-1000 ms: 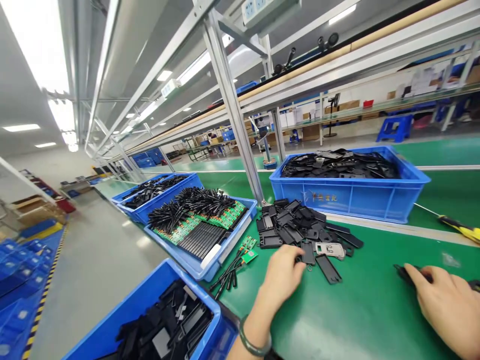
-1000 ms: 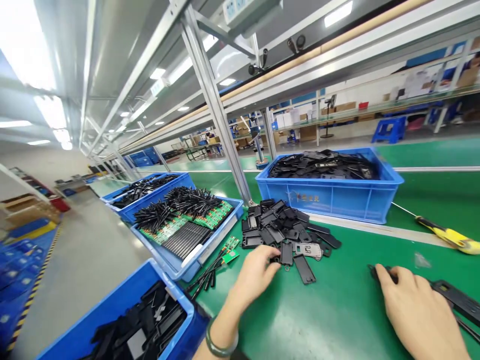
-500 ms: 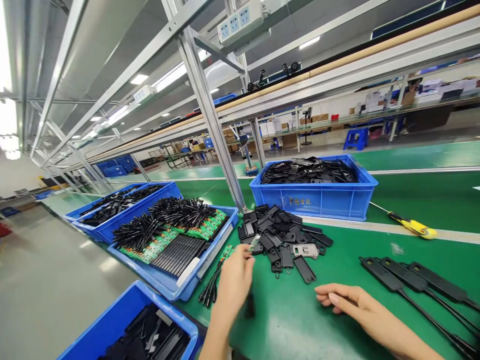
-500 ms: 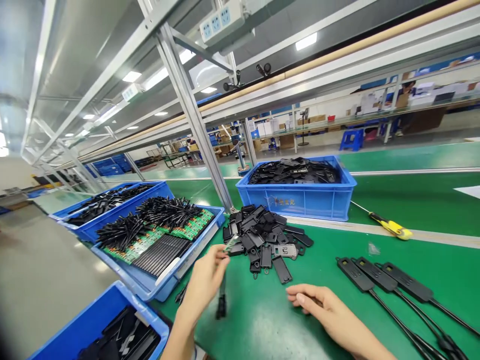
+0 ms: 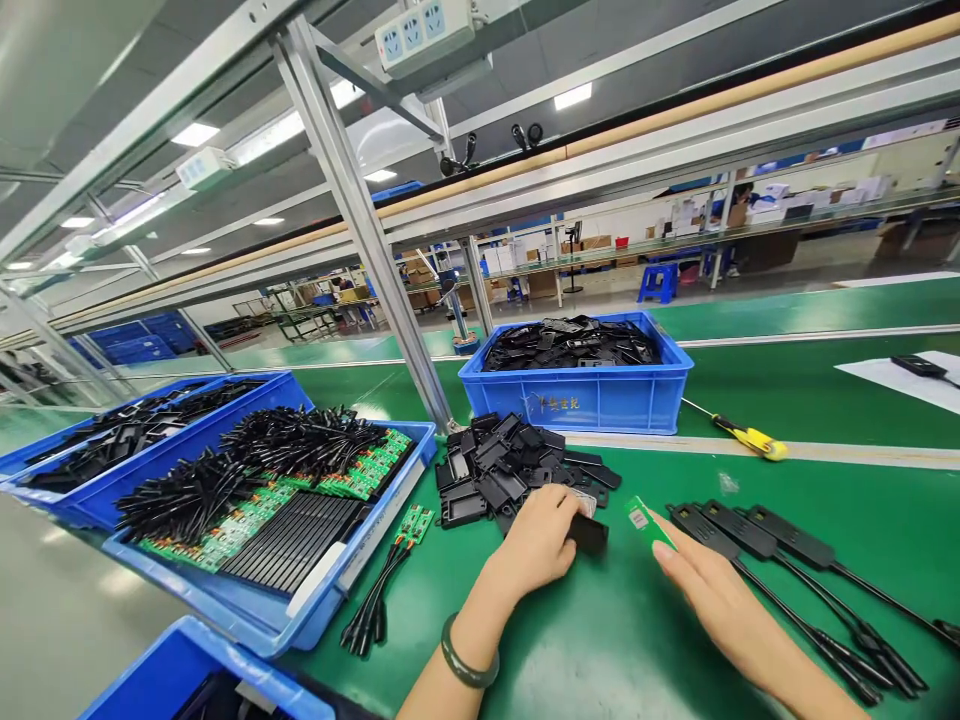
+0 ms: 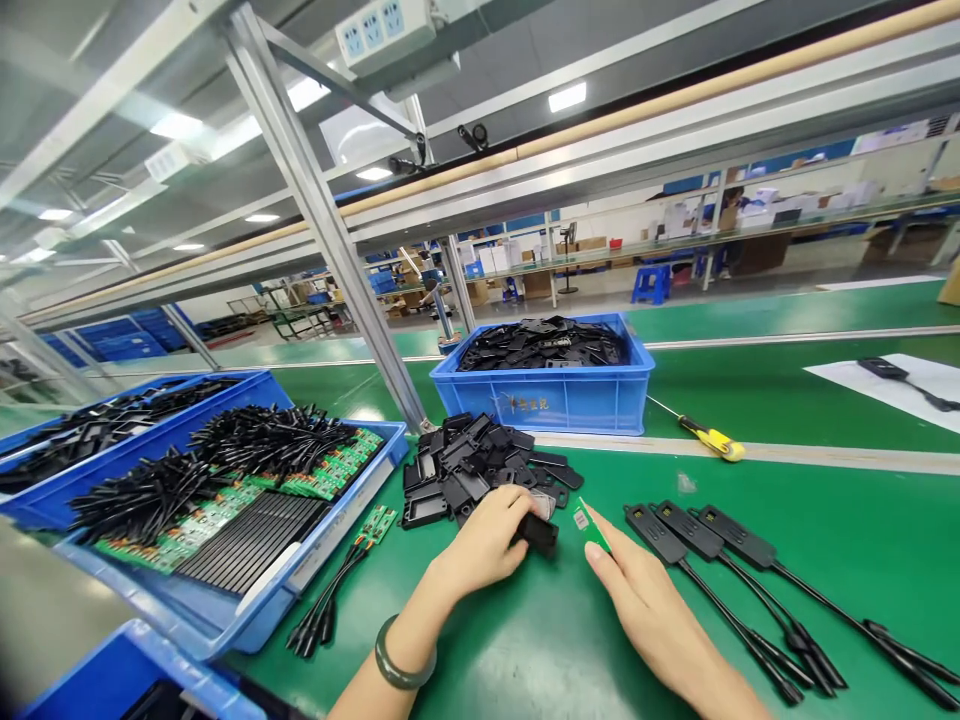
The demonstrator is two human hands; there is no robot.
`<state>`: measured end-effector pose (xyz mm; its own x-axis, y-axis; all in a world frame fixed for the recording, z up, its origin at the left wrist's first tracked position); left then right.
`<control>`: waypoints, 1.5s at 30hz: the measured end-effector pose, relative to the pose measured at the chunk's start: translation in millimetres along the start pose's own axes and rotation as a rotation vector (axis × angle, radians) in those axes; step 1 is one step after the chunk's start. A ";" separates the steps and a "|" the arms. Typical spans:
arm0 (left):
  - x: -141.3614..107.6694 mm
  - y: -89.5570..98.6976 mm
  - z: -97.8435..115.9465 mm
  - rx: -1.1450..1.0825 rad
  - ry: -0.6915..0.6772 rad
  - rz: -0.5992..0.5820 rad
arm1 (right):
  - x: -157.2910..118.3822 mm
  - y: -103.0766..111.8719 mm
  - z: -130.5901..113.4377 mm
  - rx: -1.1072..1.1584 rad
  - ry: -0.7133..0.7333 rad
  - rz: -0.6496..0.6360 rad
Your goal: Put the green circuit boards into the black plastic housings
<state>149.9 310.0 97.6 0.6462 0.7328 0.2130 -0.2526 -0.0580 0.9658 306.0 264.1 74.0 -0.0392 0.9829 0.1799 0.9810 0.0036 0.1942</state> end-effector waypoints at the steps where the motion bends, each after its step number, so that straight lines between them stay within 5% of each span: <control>1: -1.3 1.3 1.2 -0.099 0.012 0.027 | -0.7 -1.9 -3.2 -0.095 0.061 -0.016; 5: -3.6 -7.2 0.7 -0.436 0.145 0.082 | -4.4 -12.9 -4.6 -0.443 0.237 -0.069; 8: -2.9 -30.3 0.4 -0.871 0.268 0.038 | -8.0 -18.8 -7.5 -0.610 0.311 -0.069; 11: -2.6 -50.8 5.3 -1.389 0.362 0.009 | -12.3 -24.4 -16.5 -0.622 0.357 -0.094; 15: -3.3 -55.8 6.6 -1.649 0.417 0.054 | -13.6 -27.5 -21.3 -0.556 0.366 -0.129; 32: -5.3 -55.2 22.0 -1.799 0.389 0.032 | -12.2 -25.0 -15.0 -0.483 0.464 -0.060; 37: -5.5 -65.8 21.3 -1.729 0.500 0.094 | -14.3 -33.9 -14.4 -0.495 0.482 -0.093; 45: -8.3 -64.7 10.5 -1.602 0.577 0.224 | -5.8 -21.2 6.9 -0.366 0.171 -0.017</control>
<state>168.4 300.6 34.9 0.2687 0.9568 -0.1106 -0.9396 0.2351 -0.2488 286.8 259.6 62.2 -0.1165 0.9382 0.3259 0.8487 -0.0764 0.5233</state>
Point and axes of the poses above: each hand's wrist, its own x-axis towards the middle knuckle, its own y-axis out of the back of the hand, z = x × y, the point moved 8 cm from there along x, towards the middle knuckle, and after that the axes turned 14 degrees about x, right-handed, at the moved point
